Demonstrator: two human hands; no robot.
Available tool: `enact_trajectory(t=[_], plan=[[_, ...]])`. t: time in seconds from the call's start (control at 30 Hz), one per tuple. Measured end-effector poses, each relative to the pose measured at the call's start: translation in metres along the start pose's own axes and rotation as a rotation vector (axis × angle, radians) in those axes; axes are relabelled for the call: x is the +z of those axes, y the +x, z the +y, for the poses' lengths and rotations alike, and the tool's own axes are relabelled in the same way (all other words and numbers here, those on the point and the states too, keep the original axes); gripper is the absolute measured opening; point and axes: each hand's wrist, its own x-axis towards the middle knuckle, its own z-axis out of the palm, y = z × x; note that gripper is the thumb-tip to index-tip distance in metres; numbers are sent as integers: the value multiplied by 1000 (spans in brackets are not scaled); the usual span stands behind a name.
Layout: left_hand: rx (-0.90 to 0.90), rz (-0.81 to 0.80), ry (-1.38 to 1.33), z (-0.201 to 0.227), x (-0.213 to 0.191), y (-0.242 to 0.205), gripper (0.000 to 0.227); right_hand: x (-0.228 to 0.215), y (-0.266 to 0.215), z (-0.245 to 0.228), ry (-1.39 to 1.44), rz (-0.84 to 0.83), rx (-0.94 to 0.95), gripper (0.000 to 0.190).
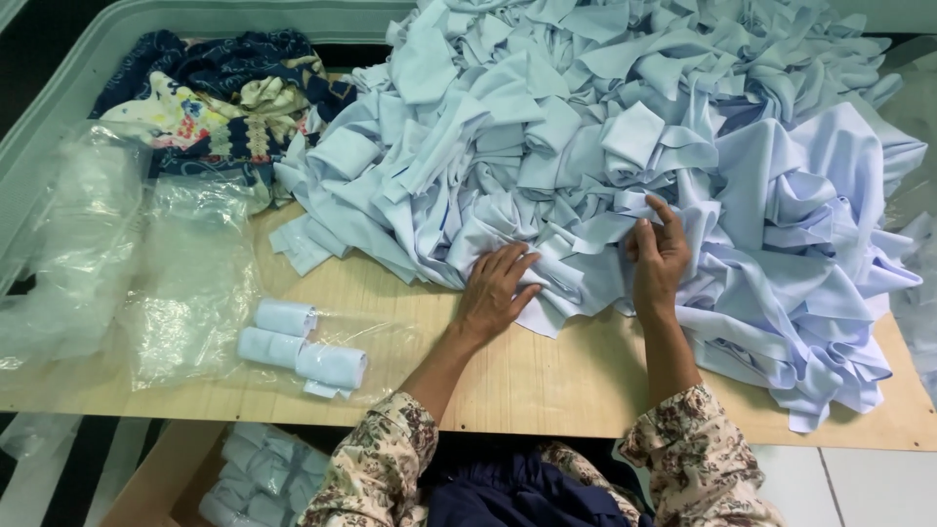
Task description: Folding light blue fabric pieces and placing them into small plastic bags for packaging.
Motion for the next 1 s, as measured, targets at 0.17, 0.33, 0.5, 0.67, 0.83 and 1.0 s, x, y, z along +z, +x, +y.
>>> enact_trajectory(t=[0.17, 0.33, 0.5, 0.67, 0.83, 1.0], plan=[[-24, -8, -18, -5, 5, -2, 51, 7, -5, 0, -112, -42, -101, 24], [-19, -20, -45, -9, 4, -1, 52, 35, -2, 9, -166, 25, -333, 22], [-82, 8, -234, 6, -23, 6, 41, 83, 19, -22, -412, -78, -597, 27], [-168, 142, -457, -9, -18, 15, 34, 128, 80, -13, -691, -95, -548, 55], [-298, 305, -615, -30, 3, 11, 43, 139, 83, 30, -832, -151, -424, 16], [-385, 434, -729, -25, -5, 13, 64, 120, 20, 56, -439, -375, -551, 21]])
